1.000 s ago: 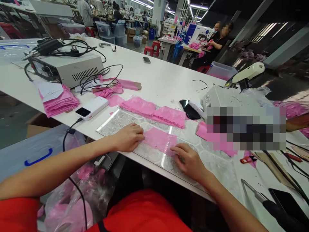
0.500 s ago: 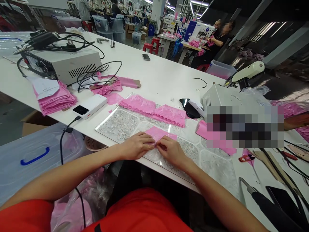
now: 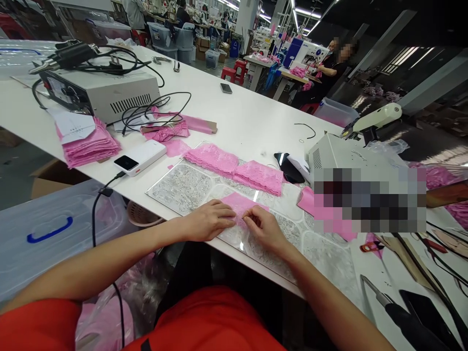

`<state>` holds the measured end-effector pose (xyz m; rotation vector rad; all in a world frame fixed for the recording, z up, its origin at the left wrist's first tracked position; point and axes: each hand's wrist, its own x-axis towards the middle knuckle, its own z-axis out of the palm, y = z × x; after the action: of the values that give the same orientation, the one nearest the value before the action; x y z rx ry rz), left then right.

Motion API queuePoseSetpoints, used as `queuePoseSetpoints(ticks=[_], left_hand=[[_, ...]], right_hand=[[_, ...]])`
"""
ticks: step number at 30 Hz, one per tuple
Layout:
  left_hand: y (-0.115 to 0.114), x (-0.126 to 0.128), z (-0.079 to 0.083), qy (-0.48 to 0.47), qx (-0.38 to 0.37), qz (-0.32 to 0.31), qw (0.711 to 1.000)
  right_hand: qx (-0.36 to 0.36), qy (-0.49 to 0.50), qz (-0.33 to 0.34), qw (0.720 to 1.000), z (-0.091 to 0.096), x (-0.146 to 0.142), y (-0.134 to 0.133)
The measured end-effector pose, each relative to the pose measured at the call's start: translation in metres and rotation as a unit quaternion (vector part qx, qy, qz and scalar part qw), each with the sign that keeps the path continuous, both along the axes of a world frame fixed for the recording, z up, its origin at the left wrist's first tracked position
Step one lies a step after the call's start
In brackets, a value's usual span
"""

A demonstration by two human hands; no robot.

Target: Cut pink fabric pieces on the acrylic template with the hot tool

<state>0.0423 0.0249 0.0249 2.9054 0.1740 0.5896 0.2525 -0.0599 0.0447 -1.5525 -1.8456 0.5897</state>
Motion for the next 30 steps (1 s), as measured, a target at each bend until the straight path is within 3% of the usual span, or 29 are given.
queuePoseSetpoints(ticks=[2, 5, 6, 9, 12, 13, 17, 21, 30], left_hand=[[0.0, -0.001, 0.001, -0.007, -0.011, -0.003, 1.0], [0.001, -0.004, 0.001, -0.029, -0.021, -0.012, 0.999], [0.001, -0.004, 0.002, -0.039, -0.02, -0.011, 0.999], [0.007, -0.003, 0.003, -0.056, -0.017, 0.034, 0.998], [0.027, 0.009, 0.01, -0.026, -0.033, 0.122, 0.992], [0.037, 0.016, 0.013, -0.014, -0.037, 0.147, 0.988], [0.082, 0.052, 0.027, 0.005, -0.025, 0.213, 0.977], [0.115, 0.081, 0.031, 0.04, -0.022, 0.242, 0.969], [0.133, 0.087, 0.029, 0.102, -0.031, 0.208, 0.972]], right_hand=[[-0.032, 0.011, 0.064, 0.997, 0.016, -0.002, -0.014], [-0.135, -0.002, 0.26, 0.956, 0.035, -0.002, -0.033], [-0.139, -0.01, 0.261, 0.955, 0.037, 0.0, -0.033], [-0.067, 0.003, 0.082, 0.994, 0.031, 0.018, -0.008], [-0.003, 0.076, -0.123, 0.989, 0.017, 0.05, 0.042], [0.01, 0.086, -0.15, 0.985, 0.013, 0.06, 0.059], [0.023, 0.11, -0.171, 0.979, 0.001, 0.083, 0.103], [-0.003, 0.126, -0.148, 0.981, -0.011, 0.087, 0.112], [-0.025, 0.148, -0.127, 0.98, -0.019, 0.096, 0.112]])
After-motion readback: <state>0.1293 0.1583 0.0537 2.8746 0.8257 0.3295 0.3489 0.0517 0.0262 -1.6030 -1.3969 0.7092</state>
